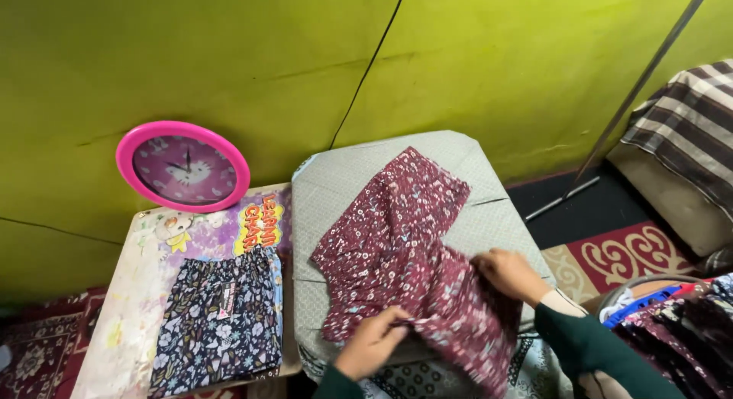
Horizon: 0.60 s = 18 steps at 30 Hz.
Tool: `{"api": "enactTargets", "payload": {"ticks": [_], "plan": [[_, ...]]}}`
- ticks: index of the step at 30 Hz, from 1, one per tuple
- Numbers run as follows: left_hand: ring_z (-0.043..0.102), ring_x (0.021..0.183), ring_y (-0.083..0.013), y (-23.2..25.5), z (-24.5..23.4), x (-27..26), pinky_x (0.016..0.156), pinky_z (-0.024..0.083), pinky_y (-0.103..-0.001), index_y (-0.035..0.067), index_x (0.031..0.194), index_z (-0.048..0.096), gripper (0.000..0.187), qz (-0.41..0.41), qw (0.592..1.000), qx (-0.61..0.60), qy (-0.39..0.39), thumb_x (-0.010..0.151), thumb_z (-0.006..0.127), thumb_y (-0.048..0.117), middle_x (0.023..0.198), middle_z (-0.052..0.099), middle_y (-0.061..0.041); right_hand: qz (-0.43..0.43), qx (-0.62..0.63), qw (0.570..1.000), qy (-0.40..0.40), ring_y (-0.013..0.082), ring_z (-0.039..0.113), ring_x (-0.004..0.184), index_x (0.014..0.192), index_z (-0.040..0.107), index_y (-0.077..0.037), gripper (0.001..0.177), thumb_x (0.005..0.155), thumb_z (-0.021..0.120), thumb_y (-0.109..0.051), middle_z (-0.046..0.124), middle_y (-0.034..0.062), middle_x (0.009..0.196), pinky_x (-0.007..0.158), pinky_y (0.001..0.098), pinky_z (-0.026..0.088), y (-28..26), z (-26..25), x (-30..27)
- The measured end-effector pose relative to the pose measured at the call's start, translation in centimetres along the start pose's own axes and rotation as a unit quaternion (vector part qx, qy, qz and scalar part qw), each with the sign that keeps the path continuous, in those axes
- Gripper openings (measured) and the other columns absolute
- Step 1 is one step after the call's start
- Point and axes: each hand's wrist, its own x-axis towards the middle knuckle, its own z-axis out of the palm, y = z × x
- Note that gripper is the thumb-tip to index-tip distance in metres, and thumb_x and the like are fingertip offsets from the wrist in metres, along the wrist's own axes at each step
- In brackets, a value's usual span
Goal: Folding floral patterned pants and stacking them.
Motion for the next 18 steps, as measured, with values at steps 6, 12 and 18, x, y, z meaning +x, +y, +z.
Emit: {"api": "enactTargets", "payload": {"ticks": [6, 12, 18], "plan": [[0.058, 0.117, -0.0135, -1.5, -6.8, -5.1, 0.108, 0.040, -0.029, 0.010, 0.120, 0.062, 0.024, -0.025, 0.973, -0.136, -0.185, 0.101, 0.059, 0.024, 0.118, 0.064, -0.002, -0.109, 0.301, 0.828, -0.461, 0.0061, 0.068, 0.082, 0.098, 0.075, -0.015, 0.032, 0.101, 0.065, -0.045, 0.075, -0.0052, 0.091, 0.078, 0.0265, 0.053, -8.7, -10.9, -4.3], [0.059, 0.135, -0.0244, 2.5, -6.0, -1.4, 0.120, 0.038, -0.053, 0.015, 0.127, 0.060, 0.047, -0.010, 0.993, -0.019, -0.112, 0.085, 0.058, 0.036, 0.139, 0.065, -0.009, 0.024, -0.053, 0.990, 0.126, 0.0380, 0.065, 0.087, 0.119, 0.069, -0.012, 0.037, 0.088, 0.073, -0.032, 0.068, 0.0144, 0.095, 0.077, 0.0511, 0.052, -2.7, -2.2, -0.6], [-0.003, 0.158, -0.0406, 0.1, -3.0, 6.0, 0.124, -0.002, -0.067, 0.026, 0.161, 0.025, 0.080, -0.231, 0.906, 0.354, 0.021, 0.097, 0.056, 0.061, 0.172, 0.000, -0.015, -0.096, -0.150, 0.983, 0.036, 0.0271, 0.014, 0.156, 0.165, 0.019, -0.019, 0.080, 0.102, 0.039, -0.065, 0.019, 0.0046, 0.170, 0.120, 0.0604, 0.007, -9.7, 3.5, 0.3]]}}
